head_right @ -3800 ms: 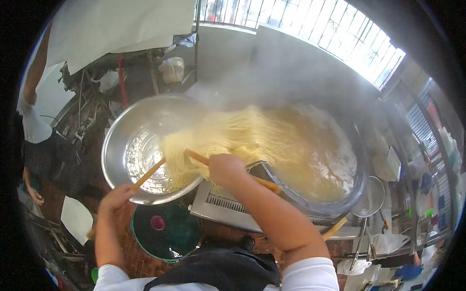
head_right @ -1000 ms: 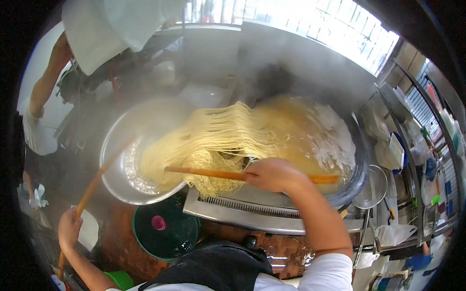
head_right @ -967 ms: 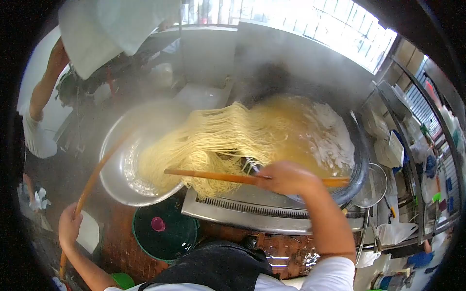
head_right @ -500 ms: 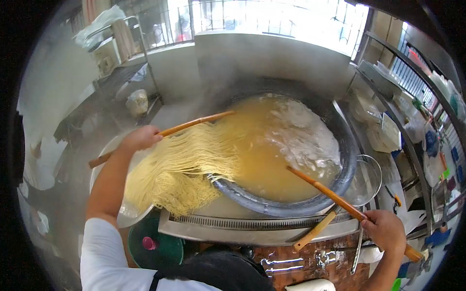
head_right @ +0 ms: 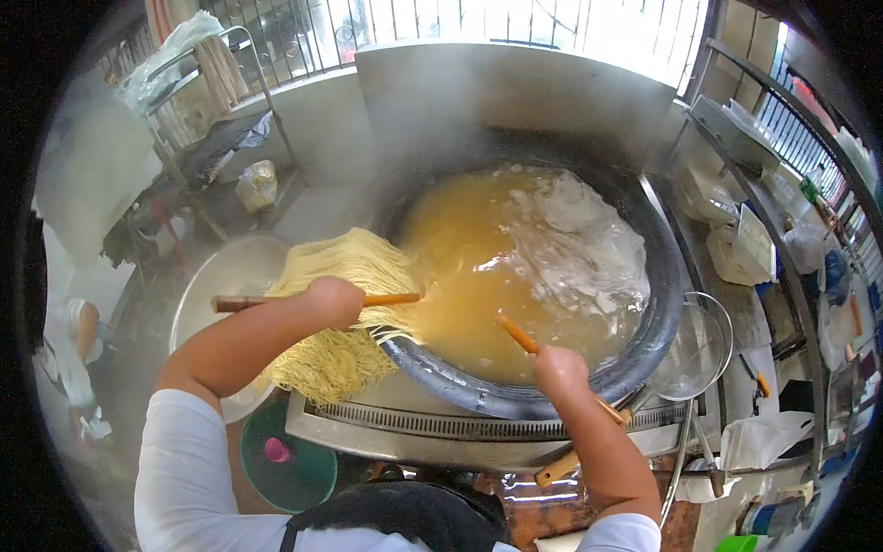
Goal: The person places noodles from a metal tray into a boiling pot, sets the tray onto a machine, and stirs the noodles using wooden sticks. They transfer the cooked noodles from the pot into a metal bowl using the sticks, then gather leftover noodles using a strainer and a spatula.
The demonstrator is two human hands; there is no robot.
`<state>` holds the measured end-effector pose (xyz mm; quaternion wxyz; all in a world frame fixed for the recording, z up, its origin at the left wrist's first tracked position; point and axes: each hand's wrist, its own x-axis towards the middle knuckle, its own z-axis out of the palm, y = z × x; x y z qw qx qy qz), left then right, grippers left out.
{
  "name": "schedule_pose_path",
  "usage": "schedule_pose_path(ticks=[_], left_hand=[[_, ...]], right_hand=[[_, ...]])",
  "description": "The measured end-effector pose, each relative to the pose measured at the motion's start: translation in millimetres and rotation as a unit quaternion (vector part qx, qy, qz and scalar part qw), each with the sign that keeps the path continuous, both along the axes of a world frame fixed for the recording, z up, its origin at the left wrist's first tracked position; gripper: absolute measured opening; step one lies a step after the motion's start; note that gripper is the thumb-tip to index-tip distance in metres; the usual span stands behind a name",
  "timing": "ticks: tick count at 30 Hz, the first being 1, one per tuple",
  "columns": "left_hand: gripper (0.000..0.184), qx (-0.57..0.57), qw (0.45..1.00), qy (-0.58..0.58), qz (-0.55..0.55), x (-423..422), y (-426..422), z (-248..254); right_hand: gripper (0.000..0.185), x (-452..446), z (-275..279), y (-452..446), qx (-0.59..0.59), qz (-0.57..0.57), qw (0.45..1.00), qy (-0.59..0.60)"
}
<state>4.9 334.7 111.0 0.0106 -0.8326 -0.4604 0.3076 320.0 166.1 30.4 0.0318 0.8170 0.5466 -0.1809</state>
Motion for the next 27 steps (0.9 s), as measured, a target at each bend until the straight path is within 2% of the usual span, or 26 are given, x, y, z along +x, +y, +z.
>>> schedule_pose_path(ticks=[4, 7, 10, 11, 14, 17, 20, 24, 27], left_hand=[[0.03, -0.095, 0.994, -0.025, 0.04, -33, 1, -20], [0.033, -0.109, 0.987, -0.109, 0.042, -54, 3, -60], [0.034, -0.195, 0.94, -0.239, 0.144, -54, -5, -74], [0.032, -0.249, 0.911, -0.259, 0.203, -55, -5, -83], [0.027, -0.304, 0.811, -0.391, 0.31, -63, -30, -98], [0.024, -0.359, 0.676, -0.512, 0.391, -81, -52, -137], [0.023, -0.386, 0.598, -0.55, 0.438, -88, -66, -145], [0.025, -0.427, 0.498, -0.614, 0.439, -120, -74, -133], [0.027, -0.41, 0.451, -0.661, 0.438, -170, -86, -118]], right_hand=[[0.033, -18, -15, 1, 0.015, -0.004, 0.997, 0.08], [0.033, -44, -8, -18, 0.038, -0.025, 0.99, 0.132], [0.034, -53, -14, -32, 0.088, -0.024, 0.982, 0.164], [0.035, -55, -15, -39, 0.102, -0.024, 0.979, 0.176], [0.035, -74, 0, -60, 0.135, -0.037, 0.968, 0.208], [0.035, -100, 12, -73, 0.15, -0.046, 0.96, 0.231], [0.035, -135, 30, -77, 0.136, -0.04, 0.959, 0.246], [0.036, -189, 54, -68, 0.159, -0.014, 0.95, 0.267], [0.036, -234, 93, -54, 0.17, 0.052, 0.971, 0.158]])
